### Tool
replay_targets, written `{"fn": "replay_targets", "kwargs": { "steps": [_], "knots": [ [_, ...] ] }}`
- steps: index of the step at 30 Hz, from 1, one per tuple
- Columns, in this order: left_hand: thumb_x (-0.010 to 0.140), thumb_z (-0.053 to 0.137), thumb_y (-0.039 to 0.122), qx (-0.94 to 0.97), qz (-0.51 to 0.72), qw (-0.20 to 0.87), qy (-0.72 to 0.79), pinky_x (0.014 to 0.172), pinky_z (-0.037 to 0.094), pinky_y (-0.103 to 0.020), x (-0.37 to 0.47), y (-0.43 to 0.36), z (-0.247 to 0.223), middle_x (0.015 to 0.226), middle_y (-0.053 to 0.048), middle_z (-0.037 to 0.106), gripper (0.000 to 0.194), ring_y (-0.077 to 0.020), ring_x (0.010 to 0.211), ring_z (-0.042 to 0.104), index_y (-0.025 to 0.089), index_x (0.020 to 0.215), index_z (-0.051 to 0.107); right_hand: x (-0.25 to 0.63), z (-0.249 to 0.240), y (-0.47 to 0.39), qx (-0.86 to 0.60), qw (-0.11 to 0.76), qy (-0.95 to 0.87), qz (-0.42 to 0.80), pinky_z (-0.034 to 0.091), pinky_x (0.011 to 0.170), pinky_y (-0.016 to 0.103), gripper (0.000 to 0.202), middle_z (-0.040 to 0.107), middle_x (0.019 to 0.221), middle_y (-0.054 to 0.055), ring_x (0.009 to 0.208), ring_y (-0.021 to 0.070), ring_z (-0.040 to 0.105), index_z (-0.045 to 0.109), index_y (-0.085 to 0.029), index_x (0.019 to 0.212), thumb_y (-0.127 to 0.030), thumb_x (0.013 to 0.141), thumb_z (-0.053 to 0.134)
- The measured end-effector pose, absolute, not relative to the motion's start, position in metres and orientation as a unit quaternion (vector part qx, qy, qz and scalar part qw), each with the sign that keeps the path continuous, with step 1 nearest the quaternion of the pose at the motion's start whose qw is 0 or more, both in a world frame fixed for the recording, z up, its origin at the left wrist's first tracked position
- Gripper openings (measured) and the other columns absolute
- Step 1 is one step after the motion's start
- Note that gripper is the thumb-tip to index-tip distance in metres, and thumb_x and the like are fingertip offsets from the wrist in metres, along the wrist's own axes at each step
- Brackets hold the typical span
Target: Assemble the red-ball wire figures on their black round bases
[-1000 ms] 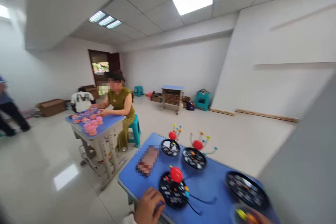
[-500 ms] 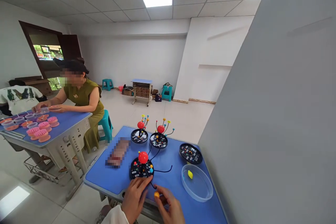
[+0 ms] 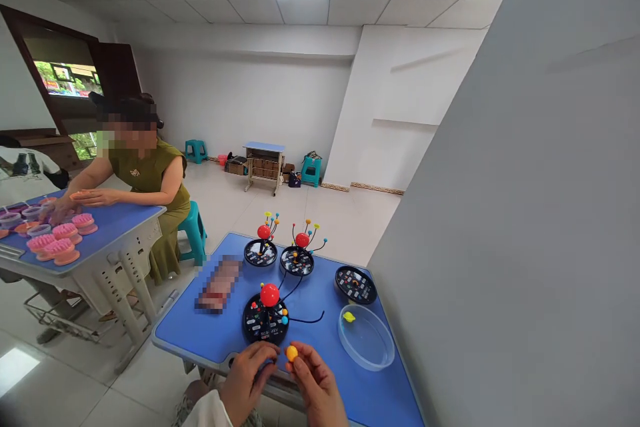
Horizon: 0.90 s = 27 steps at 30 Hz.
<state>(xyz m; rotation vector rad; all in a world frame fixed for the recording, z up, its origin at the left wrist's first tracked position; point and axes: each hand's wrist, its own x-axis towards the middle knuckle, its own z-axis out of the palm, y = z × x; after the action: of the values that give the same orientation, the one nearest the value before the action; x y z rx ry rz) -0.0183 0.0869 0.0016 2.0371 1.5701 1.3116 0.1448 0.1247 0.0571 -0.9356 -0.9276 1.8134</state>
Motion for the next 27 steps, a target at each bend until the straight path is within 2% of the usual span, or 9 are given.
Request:
{"fn": "replay_targets", "kwargs": {
  "steps": [2,6,10,13,16,20,23,27],
  "knots": [
    [0.097,0.039,0.021,0.701,0.456,0.128,0.532,0.076,0.059,-0.033,-0.019,0.089,-0.001,0.094,-0.008,0.074,0.025,-0.0206,0.087,0.072,0.021,0.093,0.064,0.14,0.052,0.123,-0.37,0.43,-0.354,0.744,0.055,0.078,0.027,0.042,0.077,0.087,0.001,0.076,0.0163,0.069,0.079,-0.024,0.088,-0.043,0.053,0.094],
    [0.098,0.038,0.022,0.705,0.473,0.144,0.509,0.077,0.058,-0.03,-0.021,0.089,-0.001,0.097,-0.009,0.074,0.03,-0.0198,0.089,0.072,0.022,0.097,0.068,0.132,0.043,0.122,-0.361,0.43,-0.312,0.767,0.055,0.07,0.026,0.043,0.078,0.082,0.0,0.067,0.0138,0.069,0.079,-0.025,0.094,-0.041,0.056,0.093],
    [0.098,0.04,0.022,0.688,0.504,0.175,0.493,0.082,0.057,-0.028,-0.023,0.089,0.002,0.101,-0.009,0.074,0.029,-0.0184,0.094,0.071,0.021,0.097,0.069,0.13,0.037,0.123,-0.353,0.425,-0.26,0.793,0.056,0.073,0.022,0.037,0.079,0.085,0.0,0.073,0.0132,0.071,0.08,-0.024,0.087,-0.036,0.054,0.095],
    [0.097,0.042,0.023,0.669,0.524,0.185,0.493,0.077,0.057,-0.027,-0.024,0.092,0.0,0.094,-0.008,0.075,0.026,-0.0185,0.088,0.071,0.02,0.093,0.068,0.134,0.033,0.125,-0.35,0.416,-0.255,0.8,0.056,0.078,0.021,0.036,0.079,0.091,0.0,0.079,0.0135,0.072,0.081,-0.025,0.085,-0.034,0.053,0.095],
    [0.097,0.045,0.026,0.65,0.544,0.185,0.498,0.07,0.056,-0.026,-0.022,0.094,-0.003,0.083,-0.006,0.073,0.024,-0.0177,0.078,0.069,0.021,0.086,0.066,0.136,0.029,0.124,-0.352,0.421,-0.305,0.778,0.057,0.074,0.024,0.036,0.079,0.092,0.001,0.073,0.0142,0.07,0.08,-0.025,0.085,-0.036,0.054,0.095],
    [0.097,0.045,0.028,0.654,0.539,0.194,0.494,0.071,0.054,-0.026,-0.021,0.094,-0.002,0.081,-0.006,0.071,0.027,-0.0176,0.078,0.068,0.02,0.082,0.066,0.13,0.03,0.12,-0.358,0.451,-0.358,0.735,0.057,0.071,0.026,0.042,0.076,0.085,0.0,0.071,0.0148,0.068,0.078,-0.028,0.093,-0.042,0.057,0.092],
    [0.098,0.043,0.029,0.658,0.528,0.194,0.5,0.071,0.052,-0.026,-0.021,0.092,0.0,0.083,-0.006,0.071,0.029,-0.0182,0.08,0.067,0.02,0.083,0.066,0.124,0.037,0.12,-0.372,0.463,-0.391,0.703,0.056,0.074,0.025,0.039,0.075,0.085,-0.001,0.077,0.0167,0.067,0.078,-0.028,0.088,-0.047,0.056,0.091],
    [0.099,0.041,0.029,0.661,0.522,0.186,0.505,0.071,0.051,-0.025,-0.021,0.092,0.001,0.083,-0.006,0.07,0.031,-0.0183,0.079,0.067,0.02,0.082,0.065,0.122,0.051,0.123,-0.39,0.433,-0.462,0.669,0.056,0.077,0.027,0.04,0.074,0.083,0.001,0.08,0.0191,0.066,0.079,-0.024,0.082,-0.052,0.056,0.089]
  ]
}}
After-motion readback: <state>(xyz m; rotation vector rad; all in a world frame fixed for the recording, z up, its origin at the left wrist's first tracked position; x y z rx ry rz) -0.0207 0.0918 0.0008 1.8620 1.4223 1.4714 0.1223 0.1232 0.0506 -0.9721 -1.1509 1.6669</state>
